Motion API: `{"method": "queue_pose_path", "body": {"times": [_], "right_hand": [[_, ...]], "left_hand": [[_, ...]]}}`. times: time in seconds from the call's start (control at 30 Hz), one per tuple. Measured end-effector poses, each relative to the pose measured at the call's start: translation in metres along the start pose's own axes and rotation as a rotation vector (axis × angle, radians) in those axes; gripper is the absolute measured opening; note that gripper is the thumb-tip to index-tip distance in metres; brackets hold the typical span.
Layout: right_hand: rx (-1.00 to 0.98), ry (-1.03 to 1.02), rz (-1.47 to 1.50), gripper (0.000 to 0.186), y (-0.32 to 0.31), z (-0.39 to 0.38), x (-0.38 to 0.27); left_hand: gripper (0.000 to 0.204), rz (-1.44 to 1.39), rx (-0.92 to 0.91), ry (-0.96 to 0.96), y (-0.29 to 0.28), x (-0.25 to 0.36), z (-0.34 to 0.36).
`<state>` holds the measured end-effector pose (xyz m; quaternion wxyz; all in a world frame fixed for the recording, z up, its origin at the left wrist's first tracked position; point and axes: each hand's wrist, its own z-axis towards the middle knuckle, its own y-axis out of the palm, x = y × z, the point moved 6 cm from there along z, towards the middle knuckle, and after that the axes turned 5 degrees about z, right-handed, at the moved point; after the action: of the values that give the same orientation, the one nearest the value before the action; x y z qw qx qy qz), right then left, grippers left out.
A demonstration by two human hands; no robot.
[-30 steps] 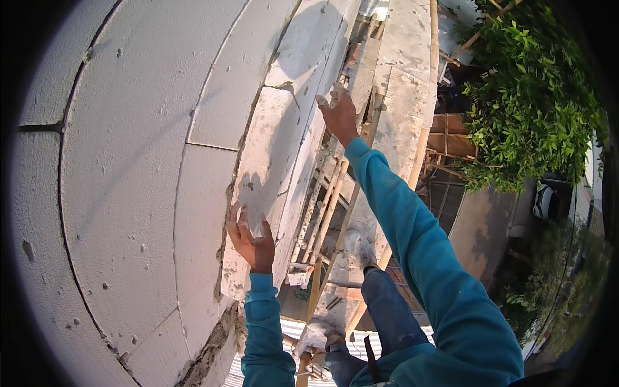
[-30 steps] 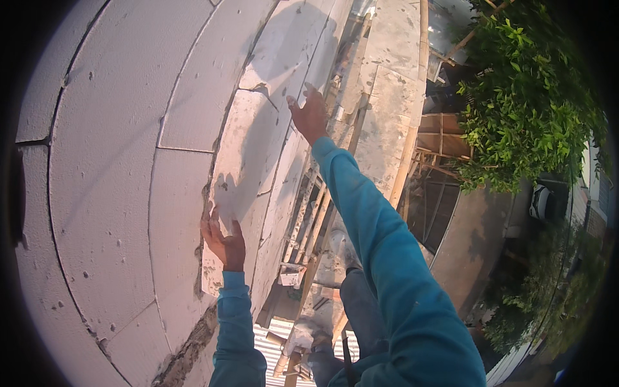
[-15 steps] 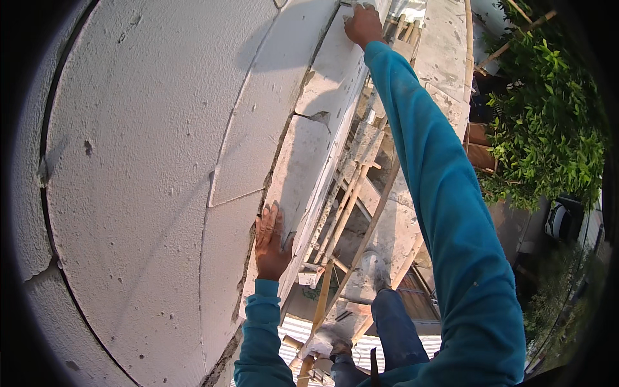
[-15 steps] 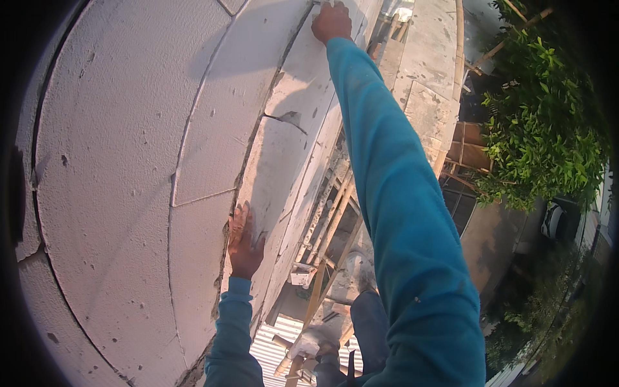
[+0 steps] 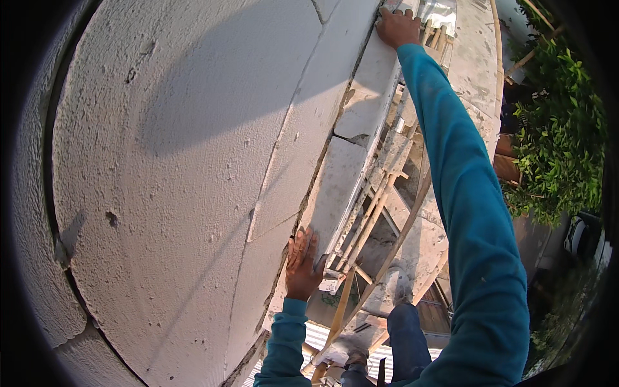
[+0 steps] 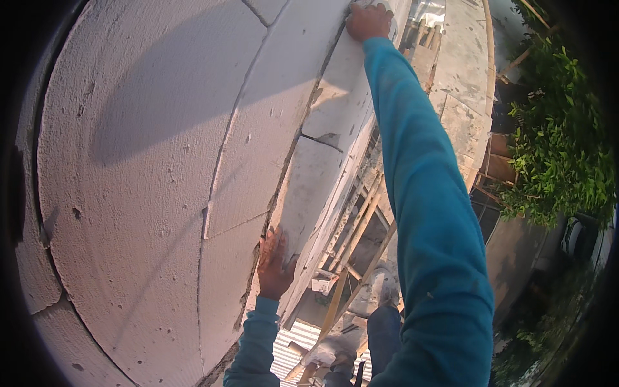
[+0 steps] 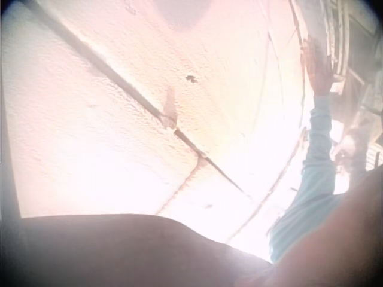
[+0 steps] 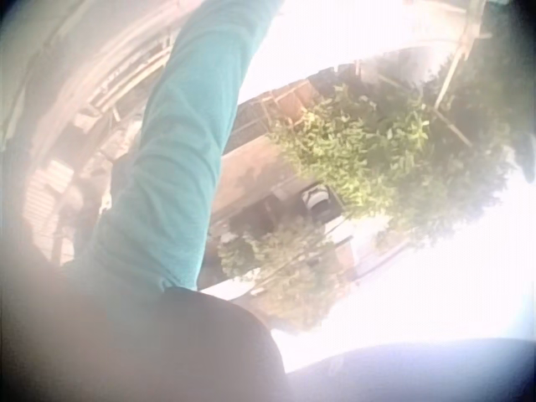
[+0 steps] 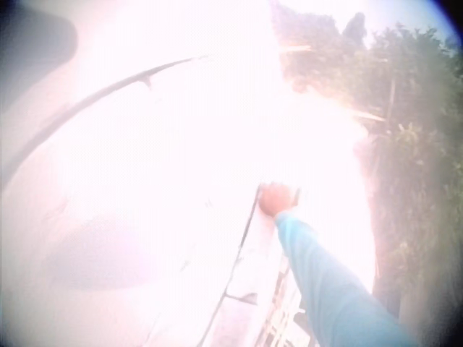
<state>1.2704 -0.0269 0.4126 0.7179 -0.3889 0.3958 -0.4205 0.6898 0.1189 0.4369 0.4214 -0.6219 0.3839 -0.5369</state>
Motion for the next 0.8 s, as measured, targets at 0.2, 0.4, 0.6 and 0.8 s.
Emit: {"method": "queue_pose_path", "body": {"times": [0.2,0.4,0.6,0.8], "right_hand": [[0.102,0.033,0.023,0.023,0.020,0.017,0.001],[0.096,0.116,0.084,0.024,0.040,0.024,0.029],[0.250,-0.158,-0.041,0.021,0.047,0.019,0.027],[0.342,-0.140,0.203,0.019,0.041,0.009,0.036]], "left_hand": [[0.062,-0.007,-0.053,-0.038,0.005,-0.005,-0.003],[0.063,0.021,-0.010,0.004,0.007,-0.004,-0.005],[0.063,0.051,0.035,0.053,0.002,-0.001,-0.004],[0.059,0.058,0.031,0.032,0.004,-0.001,-0.003]]}}
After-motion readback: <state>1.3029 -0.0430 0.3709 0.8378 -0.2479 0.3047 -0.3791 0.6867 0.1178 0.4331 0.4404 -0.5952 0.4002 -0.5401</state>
